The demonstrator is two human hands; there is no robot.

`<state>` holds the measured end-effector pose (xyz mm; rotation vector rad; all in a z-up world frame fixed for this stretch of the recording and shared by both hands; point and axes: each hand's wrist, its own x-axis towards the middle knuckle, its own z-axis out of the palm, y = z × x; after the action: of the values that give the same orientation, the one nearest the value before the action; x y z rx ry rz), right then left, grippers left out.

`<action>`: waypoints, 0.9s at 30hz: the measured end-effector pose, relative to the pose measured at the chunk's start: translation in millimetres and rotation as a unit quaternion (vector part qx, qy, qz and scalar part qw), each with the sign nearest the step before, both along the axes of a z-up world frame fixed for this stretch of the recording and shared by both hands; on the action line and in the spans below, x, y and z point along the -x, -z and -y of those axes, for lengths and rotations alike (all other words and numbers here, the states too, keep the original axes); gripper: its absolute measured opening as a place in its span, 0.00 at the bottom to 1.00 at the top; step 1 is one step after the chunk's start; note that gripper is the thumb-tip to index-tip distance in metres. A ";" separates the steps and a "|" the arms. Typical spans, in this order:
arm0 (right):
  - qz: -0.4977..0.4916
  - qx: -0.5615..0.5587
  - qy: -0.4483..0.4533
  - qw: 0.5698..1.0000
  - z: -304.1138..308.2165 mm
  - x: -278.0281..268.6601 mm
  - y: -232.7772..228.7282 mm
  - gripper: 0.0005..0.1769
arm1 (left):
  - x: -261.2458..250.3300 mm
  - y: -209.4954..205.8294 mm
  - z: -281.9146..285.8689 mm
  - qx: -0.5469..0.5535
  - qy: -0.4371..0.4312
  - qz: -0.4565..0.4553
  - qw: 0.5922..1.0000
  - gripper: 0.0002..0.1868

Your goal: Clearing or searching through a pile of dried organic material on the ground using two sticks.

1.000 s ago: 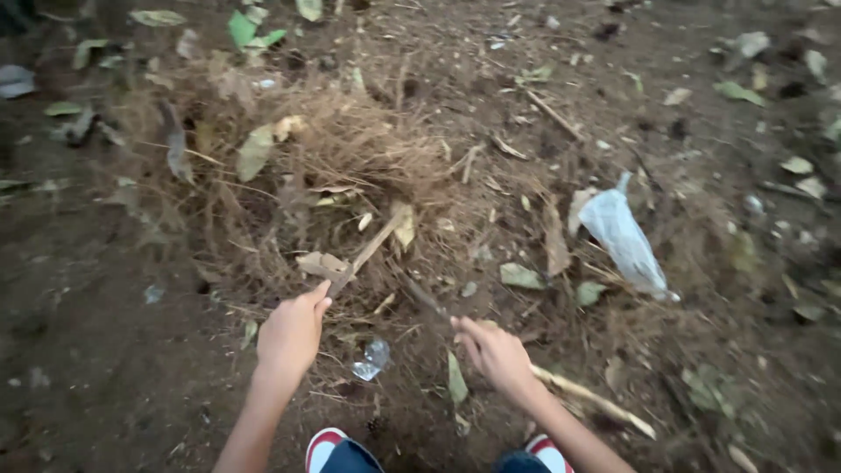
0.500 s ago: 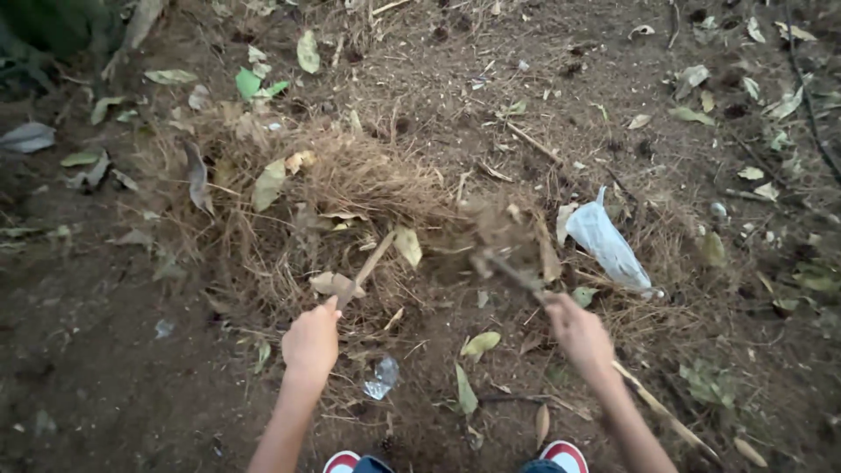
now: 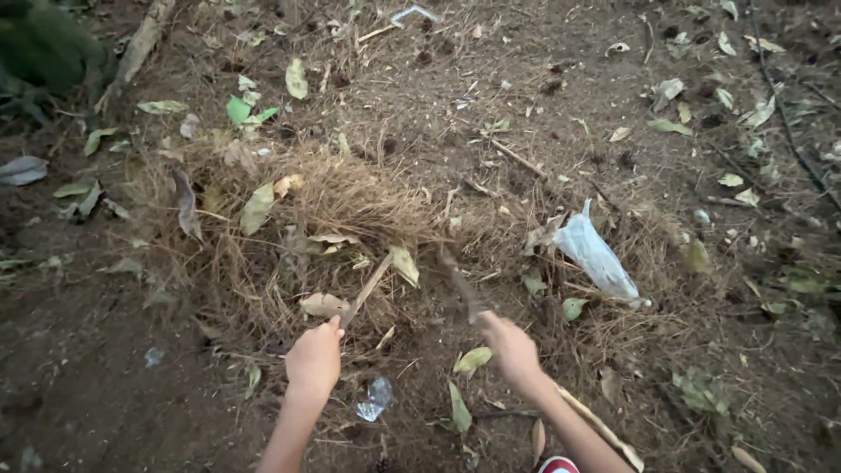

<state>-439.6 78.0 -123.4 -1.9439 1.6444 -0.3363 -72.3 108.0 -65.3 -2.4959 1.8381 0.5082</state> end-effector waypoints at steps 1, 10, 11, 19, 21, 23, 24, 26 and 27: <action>-0.016 0.022 0.017 0.999 4.5 12.0 8.7 0.16 | 1.9 1.3 -0.3 -0.005 0.001 0.001 1.000 0.17; -0.051 0.027 0.256 0.965 30.1 128.2 -11.0 0.17 | 1.7 -1.2 9.1 -0.014 0.002 -0.012 1.000 0.18; -0.033 0.043 0.271 0.961 33.3 134.9 -18.2 0.18 | 4.5 -4.2 9.3 -0.018 -0.007 -0.009 1.000 0.18; 0.011 0.054 0.256 0.965 8.9 90.6 -55.3 0.17 | 9.6 -29.7 12.2 -0.037 -0.034 -0.015 0.999 0.19; 0.084 0.025 0.216 0.972 -14.2 51.2 -42.3 0.17 | 13.2 -43.4 11.4 -0.032 -0.038 -0.020 0.999 0.19; 0.170 0.013 0.023 0.985 -35.9 9.4 -18.2 0.18 | 19.6 -65.4 13.6 -0.014 -0.048 -0.011 0.999 0.20; 0.171 0.015 0.029 0.985 -38.7 -4.3 -9.5 0.18 | 21.4 -66.9 15.3 -0.013 -0.043 -0.010 0.999 0.20; 0.172 0.122 -0.076 0.974 -48.8 -30.9 7.5 0.16 | 26.1 -70.1 15.2 -0.010 -0.051 0.001 0.999 0.21; 0.171 0.124 -0.072 0.975 -42.1 -30.6 5.5 0.16 | 27.9 -72.5 15.3 -0.010 -0.047 0.000 0.999 0.21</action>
<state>-409.0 120.2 -129.0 -2.0315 1.2803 -0.8030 -100.2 92.7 7.2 -2.5783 1.7148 0.5245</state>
